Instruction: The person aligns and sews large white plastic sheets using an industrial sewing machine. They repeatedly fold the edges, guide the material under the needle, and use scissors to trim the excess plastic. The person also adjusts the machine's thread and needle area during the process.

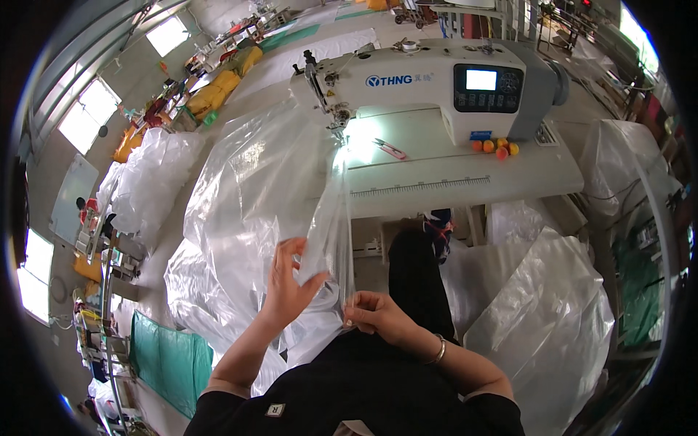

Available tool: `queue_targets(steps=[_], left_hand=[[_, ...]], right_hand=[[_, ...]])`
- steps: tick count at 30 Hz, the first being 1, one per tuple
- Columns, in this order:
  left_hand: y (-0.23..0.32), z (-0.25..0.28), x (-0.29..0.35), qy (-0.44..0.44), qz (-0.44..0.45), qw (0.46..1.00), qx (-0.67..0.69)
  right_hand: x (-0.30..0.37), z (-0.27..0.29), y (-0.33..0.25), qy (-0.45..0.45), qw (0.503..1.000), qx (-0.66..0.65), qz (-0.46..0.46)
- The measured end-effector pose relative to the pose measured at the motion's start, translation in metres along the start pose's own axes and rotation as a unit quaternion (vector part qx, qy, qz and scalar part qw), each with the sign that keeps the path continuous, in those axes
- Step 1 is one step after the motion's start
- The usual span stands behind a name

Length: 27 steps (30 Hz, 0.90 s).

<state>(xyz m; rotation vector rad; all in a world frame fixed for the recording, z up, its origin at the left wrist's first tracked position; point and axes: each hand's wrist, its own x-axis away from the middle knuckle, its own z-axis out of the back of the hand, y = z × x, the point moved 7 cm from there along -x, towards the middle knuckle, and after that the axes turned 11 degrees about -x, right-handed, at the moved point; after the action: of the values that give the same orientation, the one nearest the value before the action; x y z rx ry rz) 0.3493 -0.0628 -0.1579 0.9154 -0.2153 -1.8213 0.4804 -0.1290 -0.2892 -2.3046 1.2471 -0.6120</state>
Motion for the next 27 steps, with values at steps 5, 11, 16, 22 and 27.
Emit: queue_targets(steps=[5, 11, 16, 22, 27], left_hand=[[-0.007, -0.014, -0.012, -0.03, 0.015, 0.998, 0.051], [-0.032, -0.064, 0.045, -0.176, 0.221, 0.947, 0.154], [-0.03, -0.059, 0.055, -0.179, 0.163, 0.957, 0.157], [-0.04, -0.06, 0.051, -0.278, 0.061, 0.937, 0.204], [-0.06, -0.066, 0.059, -0.271, 0.185, 0.907, 0.263]], right_hand=[[0.005, -0.004, -0.011, 0.037, 0.994, 0.083, 0.068], [0.011, -0.029, -0.046, 0.076, 0.893, 0.39, 0.213], [0.006, -0.041, -0.043, 0.046, 0.808, 0.534, 0.243], [-0.007, -0.056, -0.032, -0.021, 0.686, 0.665, 0.294], [-0.022, -0.055, -0.039, -0.083, 0.682, 0.659, 0.306]])
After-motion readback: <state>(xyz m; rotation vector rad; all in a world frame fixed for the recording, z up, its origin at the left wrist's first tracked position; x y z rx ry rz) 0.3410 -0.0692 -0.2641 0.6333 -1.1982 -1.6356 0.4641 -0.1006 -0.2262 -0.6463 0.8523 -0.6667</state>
